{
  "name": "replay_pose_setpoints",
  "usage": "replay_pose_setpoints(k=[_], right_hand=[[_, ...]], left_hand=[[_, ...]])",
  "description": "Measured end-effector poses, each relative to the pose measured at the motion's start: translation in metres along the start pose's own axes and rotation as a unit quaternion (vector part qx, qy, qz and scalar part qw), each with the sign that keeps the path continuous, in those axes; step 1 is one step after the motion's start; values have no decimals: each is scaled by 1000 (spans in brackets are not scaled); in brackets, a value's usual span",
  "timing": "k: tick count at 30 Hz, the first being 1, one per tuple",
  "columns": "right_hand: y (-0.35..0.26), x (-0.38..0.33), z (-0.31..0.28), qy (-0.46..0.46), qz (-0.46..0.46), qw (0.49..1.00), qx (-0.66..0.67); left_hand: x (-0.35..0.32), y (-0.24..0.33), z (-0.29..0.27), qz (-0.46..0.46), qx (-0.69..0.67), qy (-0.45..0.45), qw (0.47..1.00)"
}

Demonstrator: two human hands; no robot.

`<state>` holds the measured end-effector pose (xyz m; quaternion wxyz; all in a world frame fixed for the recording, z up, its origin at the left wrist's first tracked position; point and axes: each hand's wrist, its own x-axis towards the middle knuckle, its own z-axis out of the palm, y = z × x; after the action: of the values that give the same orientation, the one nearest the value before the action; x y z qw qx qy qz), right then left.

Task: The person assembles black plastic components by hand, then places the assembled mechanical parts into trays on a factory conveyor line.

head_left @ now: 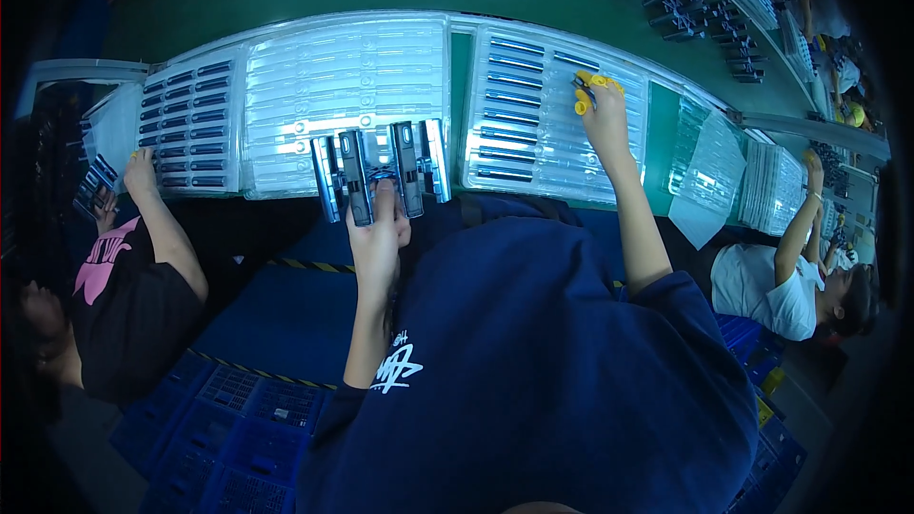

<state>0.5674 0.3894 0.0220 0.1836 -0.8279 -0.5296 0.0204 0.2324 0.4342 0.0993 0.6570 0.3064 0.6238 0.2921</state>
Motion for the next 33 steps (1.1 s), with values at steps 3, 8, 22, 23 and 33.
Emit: replay_pose_setpoints(k=[3, 8, 22, 23, 33], right_hand=[[6, 2, 11, -4, 4, 1000, -4], [1, 15, 16, -4, -36, 999, -29], [-21, 8, 1, 28, -39, 999, 11], [-45, 6, -19, -4, 11, 995, 103], [-155, -23, -88, -143, 63, 805, 572]], left_hand=[[-2, 5, 2, 3, -75, -93, 993], [-6, 7, 8, 15, -12, -199, 980], [-3, 2, 23, 68, 79, -231, 967], [-3, 2, 23, 65, 66, -228, 969], [0, -21, 34, 121, 67, -78, 987]])
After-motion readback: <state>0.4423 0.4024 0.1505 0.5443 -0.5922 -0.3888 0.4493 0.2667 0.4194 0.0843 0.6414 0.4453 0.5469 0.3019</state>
